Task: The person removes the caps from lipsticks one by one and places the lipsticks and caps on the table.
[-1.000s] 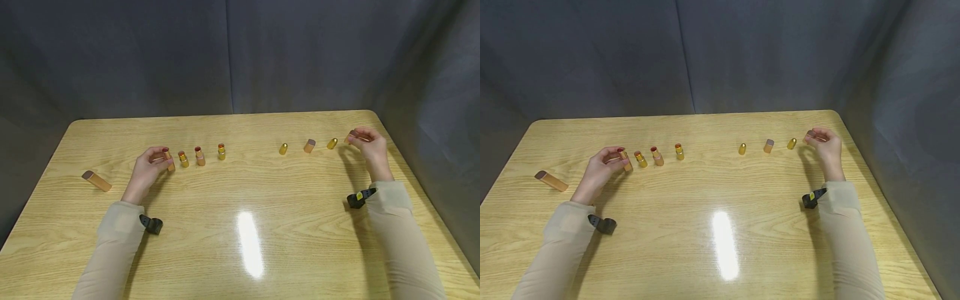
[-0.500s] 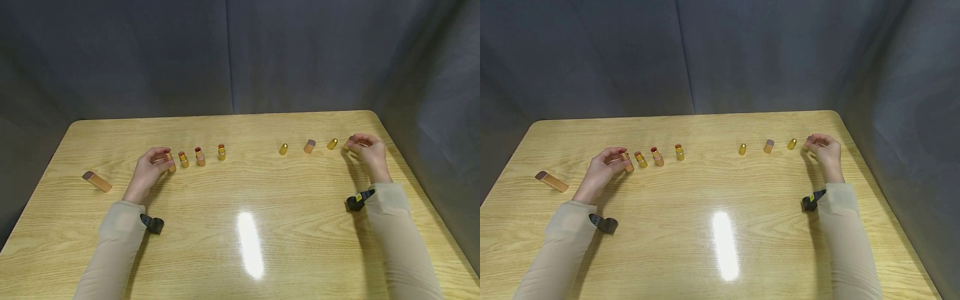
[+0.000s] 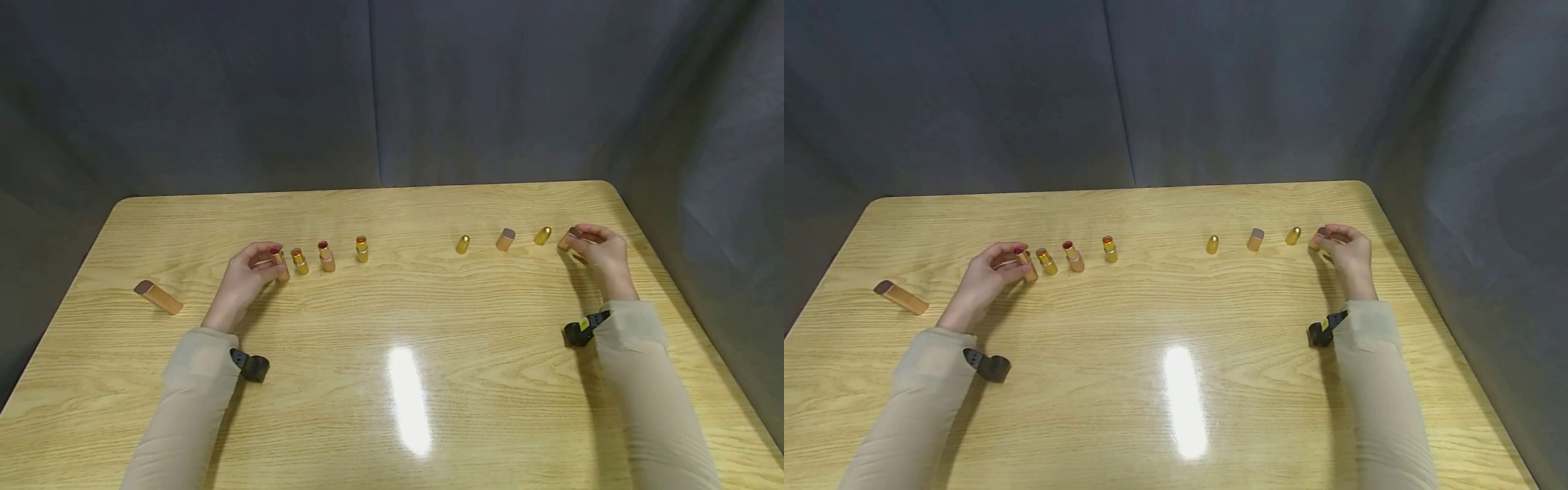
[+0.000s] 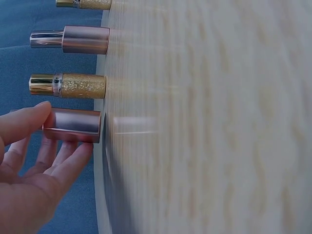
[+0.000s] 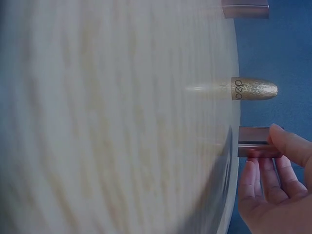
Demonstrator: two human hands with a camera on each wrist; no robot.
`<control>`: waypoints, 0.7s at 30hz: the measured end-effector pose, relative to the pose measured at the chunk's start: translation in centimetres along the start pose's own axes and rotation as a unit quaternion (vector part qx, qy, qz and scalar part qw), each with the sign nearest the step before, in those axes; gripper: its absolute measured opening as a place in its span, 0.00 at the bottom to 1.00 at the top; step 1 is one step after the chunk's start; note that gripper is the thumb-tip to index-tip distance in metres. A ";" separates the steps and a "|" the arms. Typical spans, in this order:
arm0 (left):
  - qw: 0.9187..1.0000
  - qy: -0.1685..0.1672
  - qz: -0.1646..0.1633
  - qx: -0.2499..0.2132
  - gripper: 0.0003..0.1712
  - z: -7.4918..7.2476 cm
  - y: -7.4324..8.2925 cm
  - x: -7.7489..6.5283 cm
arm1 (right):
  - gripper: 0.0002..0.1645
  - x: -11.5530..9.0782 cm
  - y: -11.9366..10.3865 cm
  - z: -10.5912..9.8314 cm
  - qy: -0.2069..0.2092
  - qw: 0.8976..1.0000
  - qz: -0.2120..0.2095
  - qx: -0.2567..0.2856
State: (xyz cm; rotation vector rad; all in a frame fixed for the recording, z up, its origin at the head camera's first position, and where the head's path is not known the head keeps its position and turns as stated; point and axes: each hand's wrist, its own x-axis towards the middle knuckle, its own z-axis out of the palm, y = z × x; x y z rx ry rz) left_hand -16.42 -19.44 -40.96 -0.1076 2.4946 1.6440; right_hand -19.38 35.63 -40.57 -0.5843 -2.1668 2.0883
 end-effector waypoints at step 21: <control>1.000 -0.005 -0.010 0.010 0.27 -0.1 -0.4 0.3 | 0.14 0.1 0.5 -0.4 -0.027 0.999 0.019 0.010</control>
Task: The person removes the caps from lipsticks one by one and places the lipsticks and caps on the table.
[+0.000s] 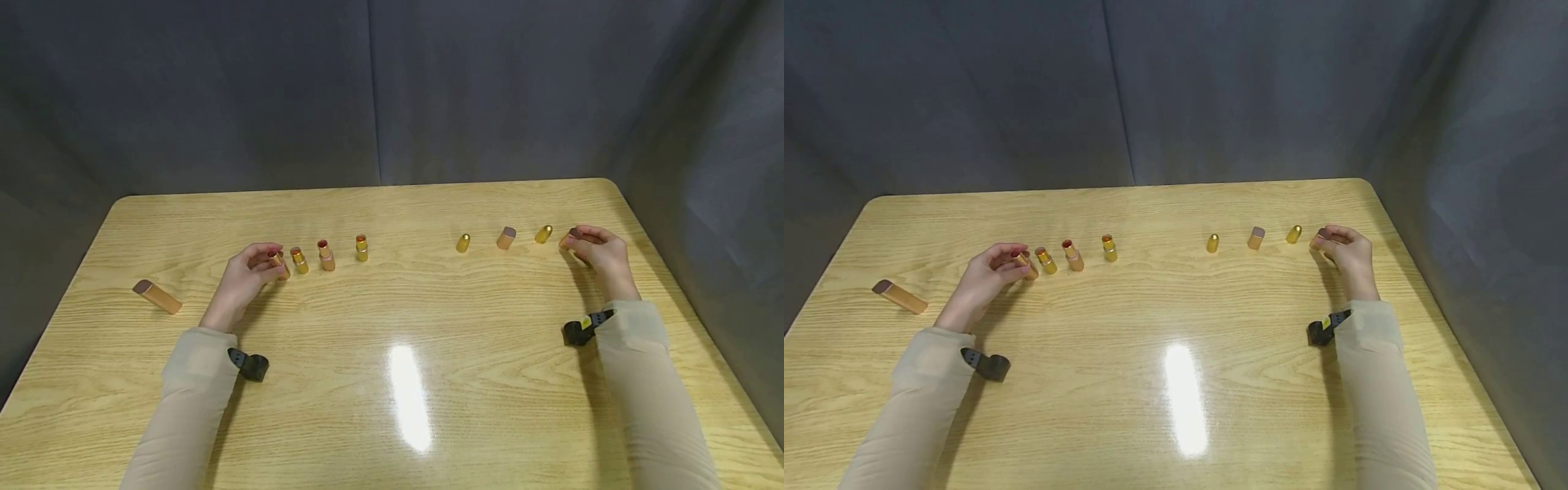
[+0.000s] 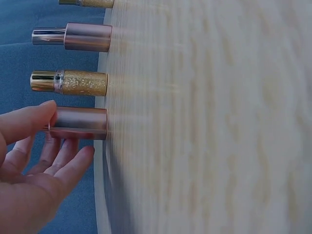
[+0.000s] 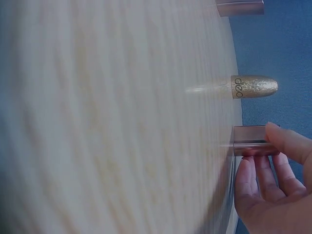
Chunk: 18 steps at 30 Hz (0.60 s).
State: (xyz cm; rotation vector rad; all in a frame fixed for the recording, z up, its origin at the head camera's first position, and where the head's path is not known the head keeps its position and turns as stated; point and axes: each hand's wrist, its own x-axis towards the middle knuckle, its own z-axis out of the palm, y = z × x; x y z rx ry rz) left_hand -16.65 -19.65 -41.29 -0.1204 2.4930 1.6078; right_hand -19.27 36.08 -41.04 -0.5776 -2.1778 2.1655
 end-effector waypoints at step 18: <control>1.000 0.000 0.020 -0.001 0.35 -2.2 1.0 -2.0 | 0.16 -0.3 0.2 -0.6 -0.015 0.998 0.000 0.062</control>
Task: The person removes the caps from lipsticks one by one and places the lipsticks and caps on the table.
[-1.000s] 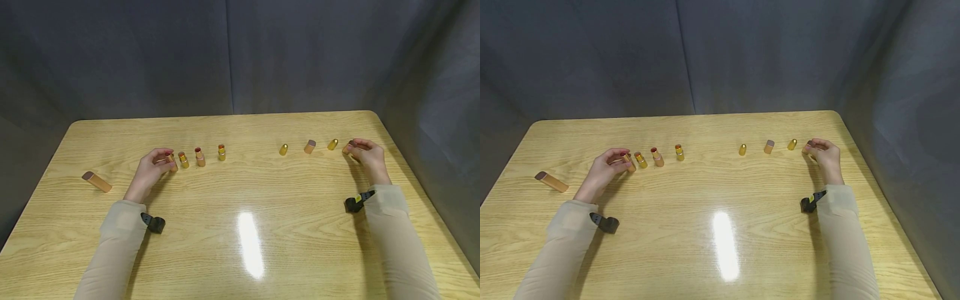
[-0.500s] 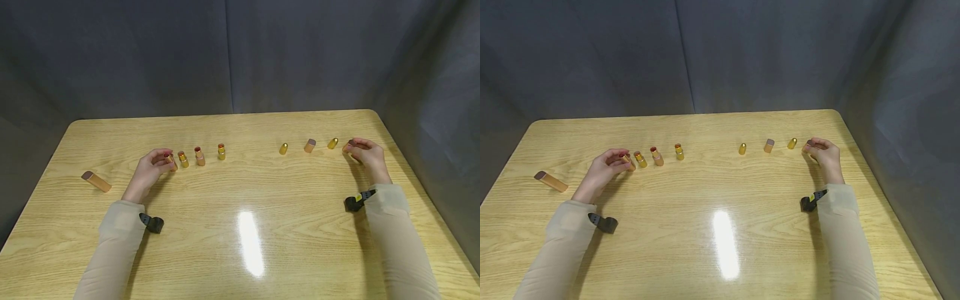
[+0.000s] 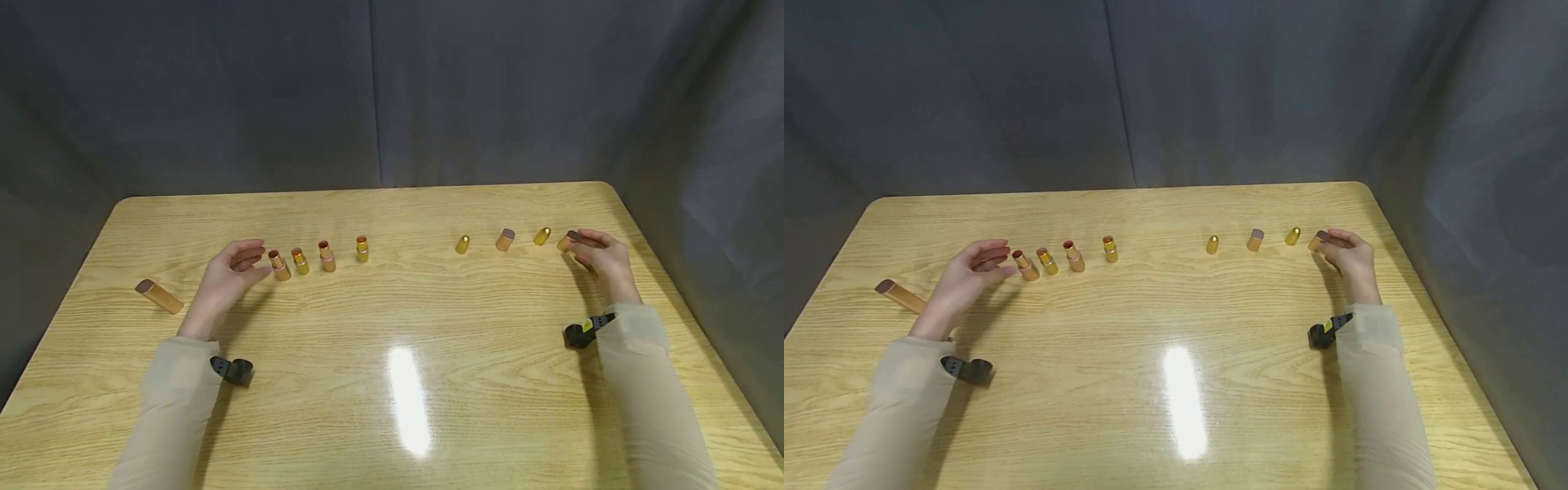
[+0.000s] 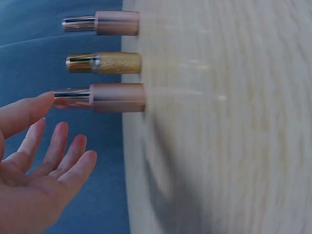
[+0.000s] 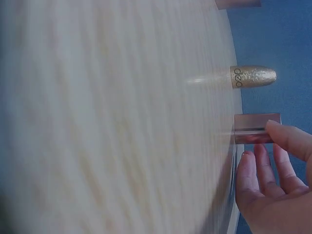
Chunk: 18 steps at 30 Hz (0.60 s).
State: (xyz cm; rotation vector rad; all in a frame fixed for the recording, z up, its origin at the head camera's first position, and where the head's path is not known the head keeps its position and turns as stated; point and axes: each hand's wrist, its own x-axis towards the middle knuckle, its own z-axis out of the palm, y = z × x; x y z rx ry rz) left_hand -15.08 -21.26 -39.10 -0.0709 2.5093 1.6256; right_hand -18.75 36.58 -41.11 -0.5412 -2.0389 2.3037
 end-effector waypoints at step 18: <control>0.990 0.105 0.074 -0.063 0.27 -4.0 0.4 -3.7 | 0.21 -0.8 -2.3 0.9 0.048 0.995 -0.051 0.077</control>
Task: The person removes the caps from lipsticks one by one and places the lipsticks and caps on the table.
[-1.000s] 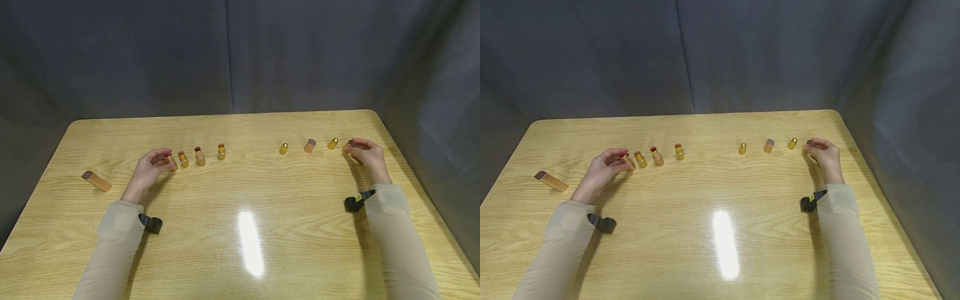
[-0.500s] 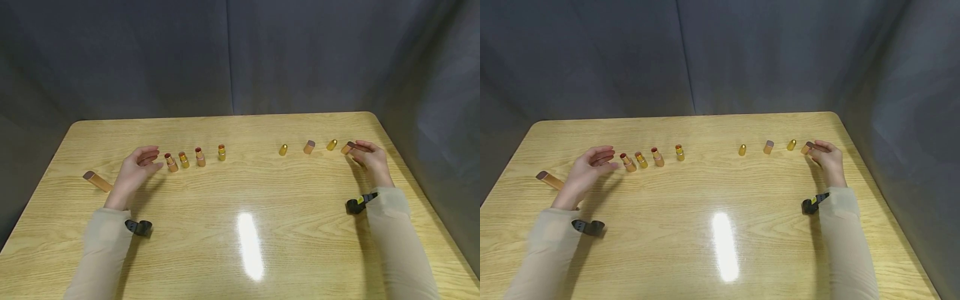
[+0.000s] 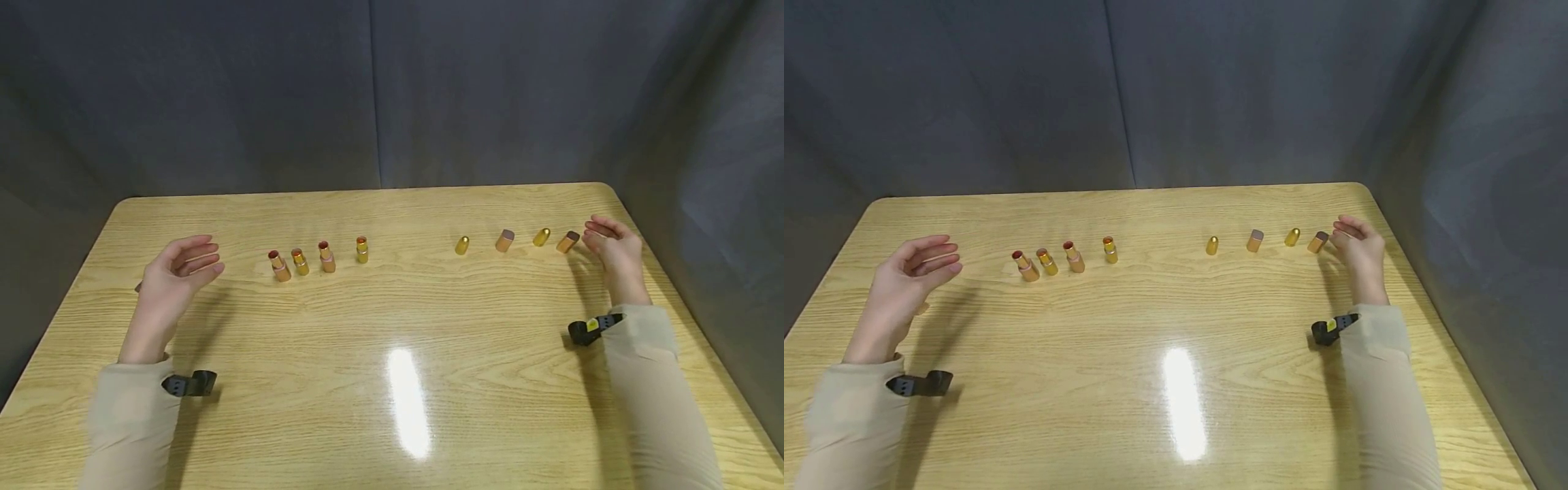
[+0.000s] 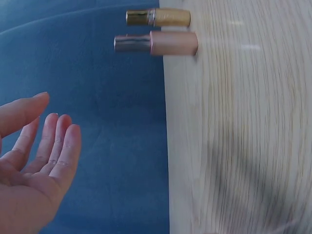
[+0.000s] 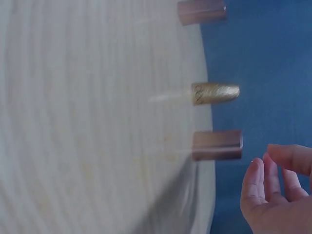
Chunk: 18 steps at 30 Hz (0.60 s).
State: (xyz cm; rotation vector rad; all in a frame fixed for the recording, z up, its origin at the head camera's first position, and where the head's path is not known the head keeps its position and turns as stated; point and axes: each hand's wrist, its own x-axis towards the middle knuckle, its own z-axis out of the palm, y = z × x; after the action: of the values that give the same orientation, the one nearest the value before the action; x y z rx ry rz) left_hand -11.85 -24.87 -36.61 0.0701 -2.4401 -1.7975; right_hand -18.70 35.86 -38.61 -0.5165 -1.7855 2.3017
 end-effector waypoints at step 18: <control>0.979 0.104 0.005 -0.173 0.21 -3.1 -0.9 -0.8 | 0.21 -1.6 -1.1 4.8 -0.088 0.994 -0.058 0.003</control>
State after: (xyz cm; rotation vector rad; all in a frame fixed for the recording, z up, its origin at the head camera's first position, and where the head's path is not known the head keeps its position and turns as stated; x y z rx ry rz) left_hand -10.71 -27.97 -36.64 0.2048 -1.9578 -2.0631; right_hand -19.15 31.27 -36.23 -0.2082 -1.8311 2.3344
